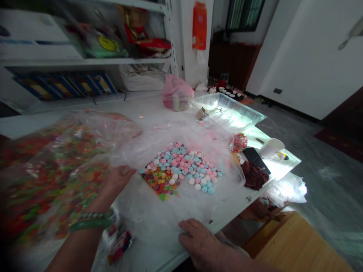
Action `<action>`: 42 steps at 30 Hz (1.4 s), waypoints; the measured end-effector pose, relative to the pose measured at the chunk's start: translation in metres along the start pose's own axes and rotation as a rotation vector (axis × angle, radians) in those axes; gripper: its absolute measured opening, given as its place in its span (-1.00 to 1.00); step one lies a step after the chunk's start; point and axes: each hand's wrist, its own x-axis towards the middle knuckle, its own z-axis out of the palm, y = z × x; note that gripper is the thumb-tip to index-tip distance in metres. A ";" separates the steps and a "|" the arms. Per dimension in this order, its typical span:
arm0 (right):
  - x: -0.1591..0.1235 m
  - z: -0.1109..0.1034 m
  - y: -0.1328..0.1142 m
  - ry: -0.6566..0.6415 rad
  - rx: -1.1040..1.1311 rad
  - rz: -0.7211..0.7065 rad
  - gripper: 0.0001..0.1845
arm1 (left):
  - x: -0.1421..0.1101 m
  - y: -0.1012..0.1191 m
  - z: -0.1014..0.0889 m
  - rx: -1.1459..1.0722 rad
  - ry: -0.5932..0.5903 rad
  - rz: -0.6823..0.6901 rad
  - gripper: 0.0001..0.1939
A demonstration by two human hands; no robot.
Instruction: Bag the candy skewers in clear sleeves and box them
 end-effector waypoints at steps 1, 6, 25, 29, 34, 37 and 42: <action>-0.005 -0.005 -0.002 0.035 -0.014 -0.014 -0.61 | -0.009 0.007 -0.003 0.036 0.016 0.019 -0.62; 0.004 -0.029 0.005 0.267 -0.237 0.002 -0.49 | -0.105 0.057 0.006 0.168 0.362 0.254 -0.63; -0.008 -0.009 0.093 0.194 -0.423 0.466 -0.56 | -0.193 0.043 0.081 0.387 -0.044 0.267 -0.48; -0.012 -0.014 0.090 0.168 -0.440 0.438 -0.62 | -0.198 0.053 0.065 0.427 -0.074 0.242 -0.64; 0.009 -0.009 0.053 0.197 -0.415 0.315 -0.67 | -0.181 0.057 0.051 0.373 0.078 0.528 -0.61; 0.034 0.007 0.031 0.188 -0.363 0.143 -0.59 | -0.160 0.049 0.050 0.354 0.147 0.522 -0.52; 0.046 0.033 0.027 0.043 -0.275 0.017 -0.42 | -0.145 0.017 0.058 0.391 0.097 0.193 -0.43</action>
